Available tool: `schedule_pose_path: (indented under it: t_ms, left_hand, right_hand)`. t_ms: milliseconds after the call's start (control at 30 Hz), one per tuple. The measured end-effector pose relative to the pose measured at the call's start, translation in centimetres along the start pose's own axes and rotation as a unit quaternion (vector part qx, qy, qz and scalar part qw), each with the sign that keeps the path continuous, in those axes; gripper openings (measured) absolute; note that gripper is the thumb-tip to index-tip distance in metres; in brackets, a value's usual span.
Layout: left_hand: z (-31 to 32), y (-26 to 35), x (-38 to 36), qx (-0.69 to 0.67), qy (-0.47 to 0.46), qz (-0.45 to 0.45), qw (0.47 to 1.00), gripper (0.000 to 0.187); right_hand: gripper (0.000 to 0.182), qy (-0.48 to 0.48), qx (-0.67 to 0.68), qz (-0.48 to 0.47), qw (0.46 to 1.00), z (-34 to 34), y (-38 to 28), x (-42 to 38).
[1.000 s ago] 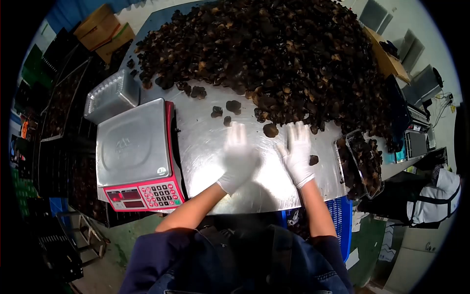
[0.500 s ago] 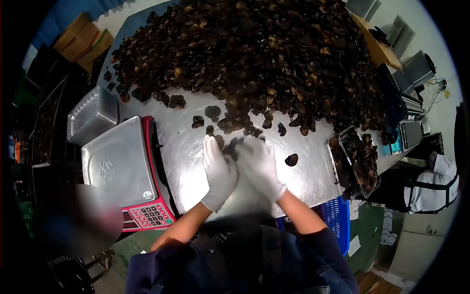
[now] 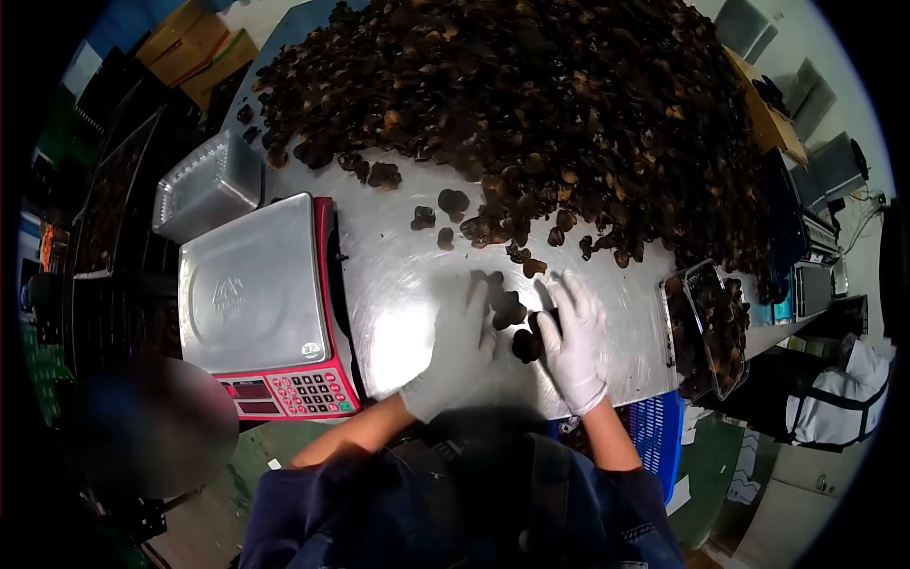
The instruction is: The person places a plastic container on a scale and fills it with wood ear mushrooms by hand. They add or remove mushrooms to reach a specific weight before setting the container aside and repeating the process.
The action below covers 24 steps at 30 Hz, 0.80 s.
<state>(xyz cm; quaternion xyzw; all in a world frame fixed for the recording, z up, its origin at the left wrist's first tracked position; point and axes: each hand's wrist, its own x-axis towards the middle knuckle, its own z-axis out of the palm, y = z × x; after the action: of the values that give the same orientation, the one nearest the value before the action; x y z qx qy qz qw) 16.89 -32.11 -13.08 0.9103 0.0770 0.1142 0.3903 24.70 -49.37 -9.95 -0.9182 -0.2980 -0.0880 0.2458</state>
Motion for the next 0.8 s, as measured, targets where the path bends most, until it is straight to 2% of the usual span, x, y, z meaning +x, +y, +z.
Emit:
schedule_pose_path:
  t_ms: [33, 133, 167, 200, 233, 267, 300, 333, 367, 400, 533, 600, 633, 667, 700, 733, 767, 800]
  left_hand:
    - [-1.0, 0.9, -0.9, 0.016, -0.02, 0.018, 1.0, 0.061]
    - [-3.1, 1.4, 0.4, 0.022, -0.03, 0.03, 0.999, 0.058]
    - [-2.6, 0.5, 1.8, 0.09, 0.039, 0.078, 0.992, 0.059]
    - [-2.4, 0.1, 4.2, 0.101, 0.065, 0.073, 0.99, 0.059]
    - [-2.3, 0.1, 6.8, 0.11, 0.09, 0.069, 0.987, 0.059]
    - [-2.3, 0.4, 8.8, 0.123, 0.104, 0.068, 0.985, 0.058]
    - [-1.4, 0.0, 11.0, 0.212, 0.096, 0.034, 0.972, 0.054]
    - [-1.2, 0.5, 12.5, 0.263, 0.044, -0.043, 0.963, 0.047]
    - [-0.2, -1.0, 13.9, 0.284, 0.03, -0.038, 0.958, 0.039]
    - [0.9, -2.5, 14.8, 0.306, 0.017, -0.033, 0.951, 0.031]
    - [-0.7, -2.8, 14.0, 0.276, 0.039, 0.025, 0.96, 0.018]
    - [-3.0, -1.1, 11.4, 0.167, 0.09, 0.037, 0.981, 0.008]
    - [-3.9, -1.0, 9.9, 0.167, 0.09, 0.036, 0.981, 0.008]
    - [-4.8, -1.0, 8.1, 0.158, 0.04, 0.035, 0.986, 0.008]
    - [-5.4, -0.9, 6.7, 0.149, -0.009, 0.033, 0.988, 0.01]
    - [-5.9, -0.4, 5.7, 0.149, -0.009, 0.031, 0.988, 0.01]
    - [-6.5, 0.1, 4.8, 0.117, -0.068, 0.012, 0.991, 0.014]
    - [-6.8, 0.3, 4.4, 0.084, -0.125, -0.006, 0.989, 0.018]
  right_hand:
    - [0.049, 0.039, 0.031, -0.005, 0.999, 0.3, 0.7, 1.4]
    - [0.057, 0.05, 0.04, 0.014, 0.998, 1.4, 1.2, 7.5]
    - [0.06, 0.024, 0.079, 0.021, 0.996, 1.7, 0.7, 9.1]
    - [0.063, -0.001, 0.116, 0.028, 0.993, 2.0, 0.2, 10.5]
    - [0.069, -0.012, 0.069, -0.007, 0.998, 3.1, 0.6, 11.6]
    - [0.058, -0.054, 0.052, -0.022, 0.997, 4.2, 1.4, 12.5]
    - [0.049, -0.074, 0.108, 0.01, 0.991, 4.8, 2.1, 12.9]
    - [0.04, -0.092, 0.164, 0.042, 0.981, 5.2, 2.8, 12.9]
    - [0.026, -0.024, 0.139, 0.022, 0.99, 5.4, 3.5, 12.7]
    - [0.024, 0.025, 0.148, 0.023, 0.988, 4.7, 3.7, 12.1]
    - [0.028, 0.058, 0.247, 0.03, 0.967, -0.1, 3.1, 7.1]
    - [0.031, 0.029, 0.24, 0.05, 0.969, -0.9, 3.9, 4.3]
    - [0.038, 0.009, 0.251, 0.073, 0.965, -0.6, 4.6, 3.0]
    - [0.044, -0.05, 0.24, 0.118, 0.962, -1.3, 4.2, 2.3]
    - [0.047, -0.074, 0.158, 0.071, 0.982, -2.3, 3.7, 2.5]
    - [0.05, -0.097, 0.076, 0.022, 0.992, -2.9, 3.4, 2.6]
    - [0.055, -0.032, 0.061, -0.021, 0.997, -2.1, 3.6, 2.8]
    - [0.054, -0.013, 0.077, -0.014, 0.997, -1.6, 3.1, 3.6]
